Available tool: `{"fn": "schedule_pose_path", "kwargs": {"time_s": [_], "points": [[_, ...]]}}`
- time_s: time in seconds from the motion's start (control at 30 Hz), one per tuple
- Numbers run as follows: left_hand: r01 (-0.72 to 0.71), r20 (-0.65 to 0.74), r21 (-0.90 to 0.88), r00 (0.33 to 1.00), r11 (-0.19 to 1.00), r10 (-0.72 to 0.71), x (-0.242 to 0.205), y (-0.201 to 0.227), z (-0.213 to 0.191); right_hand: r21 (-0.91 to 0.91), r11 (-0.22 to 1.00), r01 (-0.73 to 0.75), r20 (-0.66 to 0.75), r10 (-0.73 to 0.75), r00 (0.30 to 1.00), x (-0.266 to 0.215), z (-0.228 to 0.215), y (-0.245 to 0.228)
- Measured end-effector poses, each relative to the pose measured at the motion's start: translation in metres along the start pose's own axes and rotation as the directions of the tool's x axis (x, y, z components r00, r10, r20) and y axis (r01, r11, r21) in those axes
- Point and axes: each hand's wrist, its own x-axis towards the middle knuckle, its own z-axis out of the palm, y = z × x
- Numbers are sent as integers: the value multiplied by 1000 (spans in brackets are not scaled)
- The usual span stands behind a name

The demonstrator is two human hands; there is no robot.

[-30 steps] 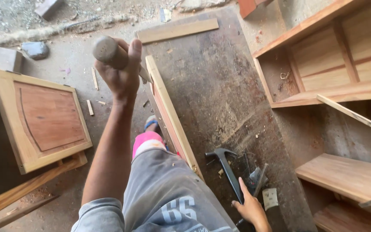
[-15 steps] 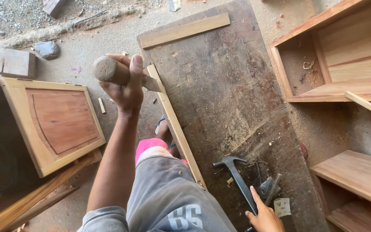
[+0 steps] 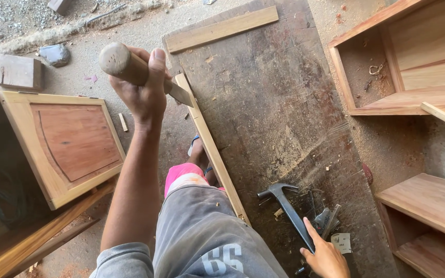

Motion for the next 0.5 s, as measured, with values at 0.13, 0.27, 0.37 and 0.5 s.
{"fn": "schedule_pose_path", "kwargs": {"time_s": [0.13, 0.27, 0.37, 0.5], "points": [[-1, 20, 24, 1000, 1000, 0, 2, -3, 2, 139, 989, 44, -66, -35, 997, -4, -1, 0], [15, 21, 79, 1000, 997, -17, -8, 10, 12, 286, 949, 133, -157, -91, 983, -39, -42, -32], [49, 18, 75, 999, 996, -50, -8, 11, 16, 445, 852, 276, -276, -163, 947, -73, -91, -65], [64, 9, 81, 998, 995, -65, -6, 6, 15, 402, 748, 528, -469, -327, 820, -99, -133, -87]]}}
